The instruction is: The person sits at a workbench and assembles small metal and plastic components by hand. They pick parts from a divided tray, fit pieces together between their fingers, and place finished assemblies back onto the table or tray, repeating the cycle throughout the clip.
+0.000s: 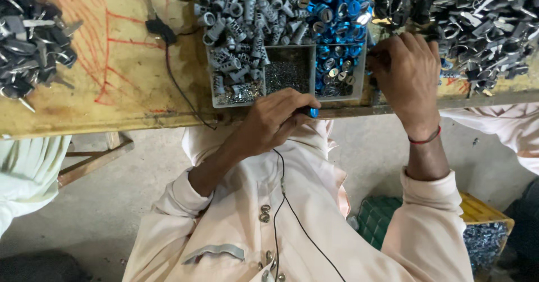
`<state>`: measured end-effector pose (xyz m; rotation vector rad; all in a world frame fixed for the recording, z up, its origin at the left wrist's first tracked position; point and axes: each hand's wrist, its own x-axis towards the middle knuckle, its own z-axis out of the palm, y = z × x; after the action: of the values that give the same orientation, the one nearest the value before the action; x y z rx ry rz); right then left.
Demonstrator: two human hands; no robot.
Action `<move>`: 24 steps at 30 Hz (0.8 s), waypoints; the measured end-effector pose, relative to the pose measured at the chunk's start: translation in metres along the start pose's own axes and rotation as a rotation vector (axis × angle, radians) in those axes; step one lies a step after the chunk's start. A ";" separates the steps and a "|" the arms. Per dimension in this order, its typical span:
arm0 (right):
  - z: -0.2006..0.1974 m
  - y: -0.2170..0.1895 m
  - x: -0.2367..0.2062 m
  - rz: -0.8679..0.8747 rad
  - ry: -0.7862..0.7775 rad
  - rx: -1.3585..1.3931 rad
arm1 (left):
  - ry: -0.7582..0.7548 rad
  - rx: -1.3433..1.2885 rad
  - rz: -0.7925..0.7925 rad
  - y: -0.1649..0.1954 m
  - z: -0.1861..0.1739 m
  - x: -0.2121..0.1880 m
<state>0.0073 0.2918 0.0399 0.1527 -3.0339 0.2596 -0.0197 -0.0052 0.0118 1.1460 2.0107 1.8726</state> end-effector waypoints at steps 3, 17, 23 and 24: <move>-0.014 0.003 -0.010 0.041 0.010 0.137 | -0.006 -0.049 -0.030 0.002 0.004 -0.002; -0.003 0.050 -0.027 0.167 0.469 1.423 | -0.012 -0.076 -0.028 0.008 0.031 0.029; -0.043 0.024 -0.022 -0.106 0.019 0.520 | 0.033 0.142 0.155 -0.010 0.055 0.084; -0.048 0.019 -0.022 -0.095 0.012 0.484 | 0.022 0.220 0.177 -0.012 0.057 0.089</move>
<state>0.0311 0.3204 0.0813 0.3243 -2.8780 0.9744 -0.0526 0.0955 0.0223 1.4077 2.2398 1.7801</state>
